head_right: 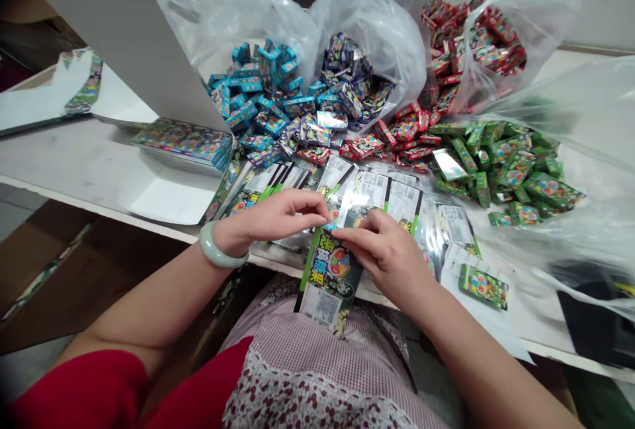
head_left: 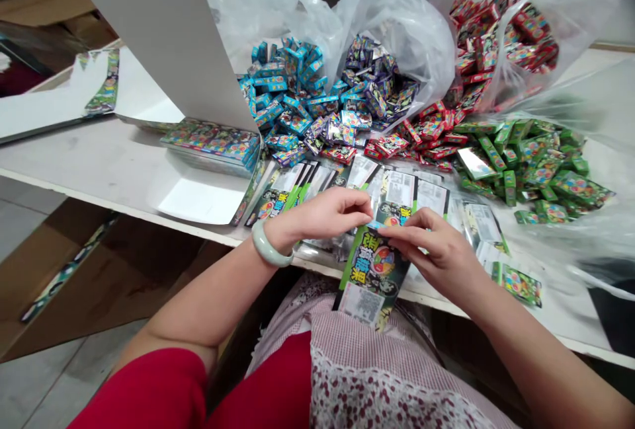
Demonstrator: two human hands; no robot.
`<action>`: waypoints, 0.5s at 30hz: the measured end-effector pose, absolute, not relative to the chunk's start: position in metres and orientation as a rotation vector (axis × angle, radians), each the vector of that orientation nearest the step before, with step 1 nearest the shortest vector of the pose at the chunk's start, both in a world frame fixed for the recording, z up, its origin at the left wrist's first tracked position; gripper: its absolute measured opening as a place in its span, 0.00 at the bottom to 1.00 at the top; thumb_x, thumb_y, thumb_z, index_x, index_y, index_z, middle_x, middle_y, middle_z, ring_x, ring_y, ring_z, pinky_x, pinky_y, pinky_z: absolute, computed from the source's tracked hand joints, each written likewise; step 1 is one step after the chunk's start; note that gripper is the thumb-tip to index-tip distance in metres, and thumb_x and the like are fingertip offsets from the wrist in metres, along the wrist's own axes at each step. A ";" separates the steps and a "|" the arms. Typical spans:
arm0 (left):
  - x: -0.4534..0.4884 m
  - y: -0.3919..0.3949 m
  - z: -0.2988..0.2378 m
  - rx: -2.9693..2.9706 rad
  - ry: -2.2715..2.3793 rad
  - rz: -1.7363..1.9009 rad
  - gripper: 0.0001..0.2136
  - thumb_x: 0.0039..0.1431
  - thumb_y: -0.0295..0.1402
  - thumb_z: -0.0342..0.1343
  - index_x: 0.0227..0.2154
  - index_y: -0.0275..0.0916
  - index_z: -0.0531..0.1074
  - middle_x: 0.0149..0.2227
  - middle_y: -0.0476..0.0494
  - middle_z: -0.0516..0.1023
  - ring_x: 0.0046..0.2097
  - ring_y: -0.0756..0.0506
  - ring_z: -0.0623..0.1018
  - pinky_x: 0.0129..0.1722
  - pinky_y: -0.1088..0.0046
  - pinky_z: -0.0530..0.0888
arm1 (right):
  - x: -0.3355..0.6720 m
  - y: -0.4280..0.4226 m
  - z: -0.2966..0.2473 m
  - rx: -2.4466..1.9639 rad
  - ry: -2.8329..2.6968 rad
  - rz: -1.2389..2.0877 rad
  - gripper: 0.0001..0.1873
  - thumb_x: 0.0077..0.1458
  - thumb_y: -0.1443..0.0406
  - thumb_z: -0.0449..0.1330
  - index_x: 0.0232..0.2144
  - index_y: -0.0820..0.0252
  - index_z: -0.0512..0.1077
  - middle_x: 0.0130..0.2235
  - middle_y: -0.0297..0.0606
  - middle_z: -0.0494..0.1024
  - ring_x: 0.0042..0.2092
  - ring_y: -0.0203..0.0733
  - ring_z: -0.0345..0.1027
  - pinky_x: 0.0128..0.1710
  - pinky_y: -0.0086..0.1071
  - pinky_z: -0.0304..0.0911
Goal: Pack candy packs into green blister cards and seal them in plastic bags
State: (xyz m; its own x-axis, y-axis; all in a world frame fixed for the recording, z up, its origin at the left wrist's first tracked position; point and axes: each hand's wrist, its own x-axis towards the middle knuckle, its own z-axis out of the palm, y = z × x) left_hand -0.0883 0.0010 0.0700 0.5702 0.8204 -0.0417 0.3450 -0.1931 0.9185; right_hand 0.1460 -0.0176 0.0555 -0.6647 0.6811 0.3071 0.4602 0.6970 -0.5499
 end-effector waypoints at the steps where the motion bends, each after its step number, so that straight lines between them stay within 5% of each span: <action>1: -0.089 -0.001 0.070 1.801 0.952 0.589 0.06 0.58 0.29 0.52 0.29 0.35 0.72 0.30 0.47 0.74 0.34 0.50 0.72 0.36 0.72 0.69 | 0.146 -0.018 0.055 -0.871 -2.397 0.608 0.15 0.62 0.69 0.55 0.48 0.50 0.75 0.34 0.38 0.67 0.35 0.39 0.65 0.31 0.32 0.64; 15: -0.101 0.014 0.070 1.706 0.823 0.395 0.03 0.53 0.29 0.56 0.27 0.34 0.70 0.26 0.50 0.71 0.28 0.52 0.69 0.28 0.77 0.65 | 0.139 -0.017 0.051 -0.749 -2.446 0.558 0.16 0.62 0.69 0.54 0.49 0.47 0.73 0.35 0.38 0.68 0.36 0.41 0.65 0.32 0.35 0.64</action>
State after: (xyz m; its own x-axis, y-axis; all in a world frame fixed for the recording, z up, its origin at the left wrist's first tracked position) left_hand -0.1010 0.0140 0.0701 0.6979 0.6995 -0.1534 0.3178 -0.1105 0.9417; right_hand 0.1391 -0.0171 0.0509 -0.7133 0.6053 0.3533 0.3920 0.7624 -0.5148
